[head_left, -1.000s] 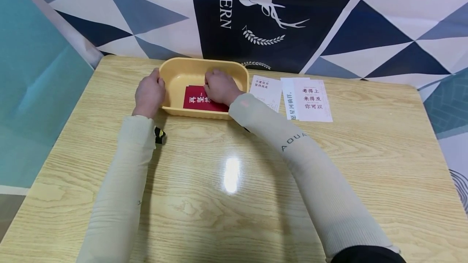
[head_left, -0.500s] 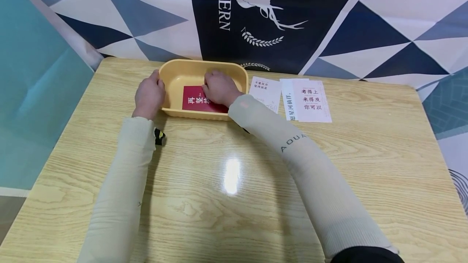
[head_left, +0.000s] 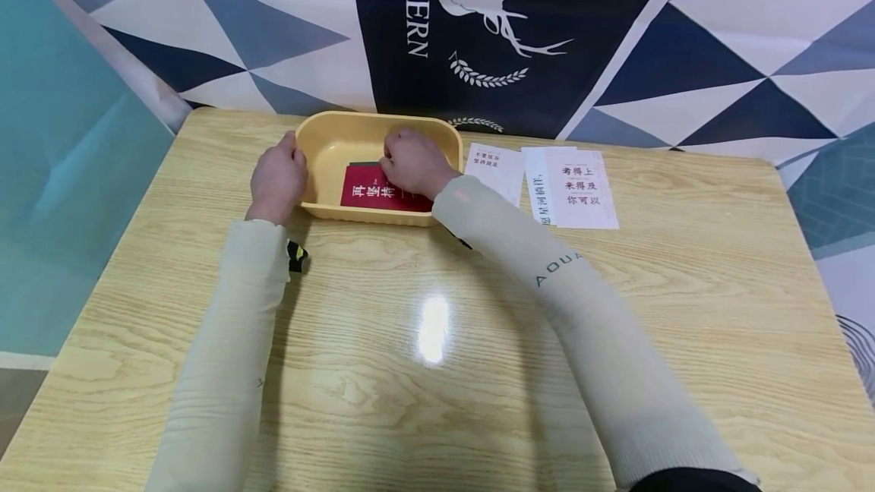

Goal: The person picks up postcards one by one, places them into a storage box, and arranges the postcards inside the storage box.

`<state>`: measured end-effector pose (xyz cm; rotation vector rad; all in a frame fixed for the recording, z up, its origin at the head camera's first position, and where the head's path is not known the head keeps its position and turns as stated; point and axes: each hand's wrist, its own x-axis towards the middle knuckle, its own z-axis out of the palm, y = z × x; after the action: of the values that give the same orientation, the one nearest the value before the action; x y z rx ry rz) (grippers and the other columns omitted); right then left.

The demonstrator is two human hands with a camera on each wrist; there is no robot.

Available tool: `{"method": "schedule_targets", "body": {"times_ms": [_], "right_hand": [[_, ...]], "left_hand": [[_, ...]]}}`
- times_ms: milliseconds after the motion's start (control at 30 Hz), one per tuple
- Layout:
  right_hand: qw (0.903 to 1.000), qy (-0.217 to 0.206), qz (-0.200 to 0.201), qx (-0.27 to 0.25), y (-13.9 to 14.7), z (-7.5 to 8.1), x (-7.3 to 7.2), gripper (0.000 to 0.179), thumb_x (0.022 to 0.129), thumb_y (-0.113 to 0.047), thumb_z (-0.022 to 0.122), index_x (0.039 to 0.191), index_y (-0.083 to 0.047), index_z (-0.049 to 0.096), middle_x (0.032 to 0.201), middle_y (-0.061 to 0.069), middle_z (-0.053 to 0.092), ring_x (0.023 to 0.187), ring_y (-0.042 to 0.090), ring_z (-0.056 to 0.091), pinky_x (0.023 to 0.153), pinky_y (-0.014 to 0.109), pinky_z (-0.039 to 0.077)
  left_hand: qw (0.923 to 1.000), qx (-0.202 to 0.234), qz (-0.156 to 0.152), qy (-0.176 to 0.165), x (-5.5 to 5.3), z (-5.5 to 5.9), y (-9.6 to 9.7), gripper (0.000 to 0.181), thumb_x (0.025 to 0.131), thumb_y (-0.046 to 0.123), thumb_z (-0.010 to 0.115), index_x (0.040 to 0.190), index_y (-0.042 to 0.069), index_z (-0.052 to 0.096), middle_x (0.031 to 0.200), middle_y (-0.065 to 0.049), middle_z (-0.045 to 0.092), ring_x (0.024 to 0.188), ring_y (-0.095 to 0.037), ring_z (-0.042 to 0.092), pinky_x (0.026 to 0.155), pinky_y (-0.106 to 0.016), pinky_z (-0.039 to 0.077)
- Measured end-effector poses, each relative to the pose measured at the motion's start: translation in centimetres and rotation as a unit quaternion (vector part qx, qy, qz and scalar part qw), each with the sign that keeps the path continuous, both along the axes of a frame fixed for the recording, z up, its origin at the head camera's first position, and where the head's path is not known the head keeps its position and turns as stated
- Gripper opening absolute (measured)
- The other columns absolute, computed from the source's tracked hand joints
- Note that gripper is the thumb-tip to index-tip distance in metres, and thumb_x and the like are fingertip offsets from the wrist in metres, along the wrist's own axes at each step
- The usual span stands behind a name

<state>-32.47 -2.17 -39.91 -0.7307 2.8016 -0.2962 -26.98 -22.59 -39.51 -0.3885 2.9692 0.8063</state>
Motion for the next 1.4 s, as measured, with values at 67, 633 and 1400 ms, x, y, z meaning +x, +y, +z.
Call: {"method": "schedule_targets", "body": {"times_ms": [67,633,1400], "right_hand": [[1.0,0.002,-0.005,-0.007,0.5,0.5,0.2,0.029,0.096,-0.035,0.041,0.106,-0.012,0.056,0.104,0.005,0.053,0.095,0.019,0.049,0.089,0.033,0.042],[0.9971,0.035,-0.045,-0.05,4.7,4.6,1.4,0.032,0.096,-0.034,0.041,0.111,-0.012,0.058,0.104,0.006,0.054,0.092,0.02,0.049,0.087,0.033,0.045],[0.984,0.048,-0.151,-0.081,15.5,5.2,2.5,0.035,0.096,-0.033,0.042,0.115,-0.007,0.055,0.115,0.013,0.052,0.098,0.027,0.05,0.09,0.043,0.043]], "left_hand": [[1.0,0.002,0.0,0.0,0.0,0.0,0.1,0.05,0.1,0.021,0.023,0.148,0.009,0.026,0.132,-0.026,0.05,0.098,-0.037,0.052,0.083,-0.05,0.043],[0.9999,0.009,-0.014,-0.005,0.8,0.3,-0.2,0.051,0.101,0.021,0.024,0.149,0.005,0.021,0.137,-0.027,0.044,0.106,-0.039,0.051,0.086,-0.051,0.042],[0.9997,0.004,-0.024,0.004,0.8,0.6,0.2,0.049,0.1,0.019,0.025,0.147,0.004,0.027,0.128,-0.03,0.049,0.109,-0.043,0.051,0.091,-0.054,0.04]]}}
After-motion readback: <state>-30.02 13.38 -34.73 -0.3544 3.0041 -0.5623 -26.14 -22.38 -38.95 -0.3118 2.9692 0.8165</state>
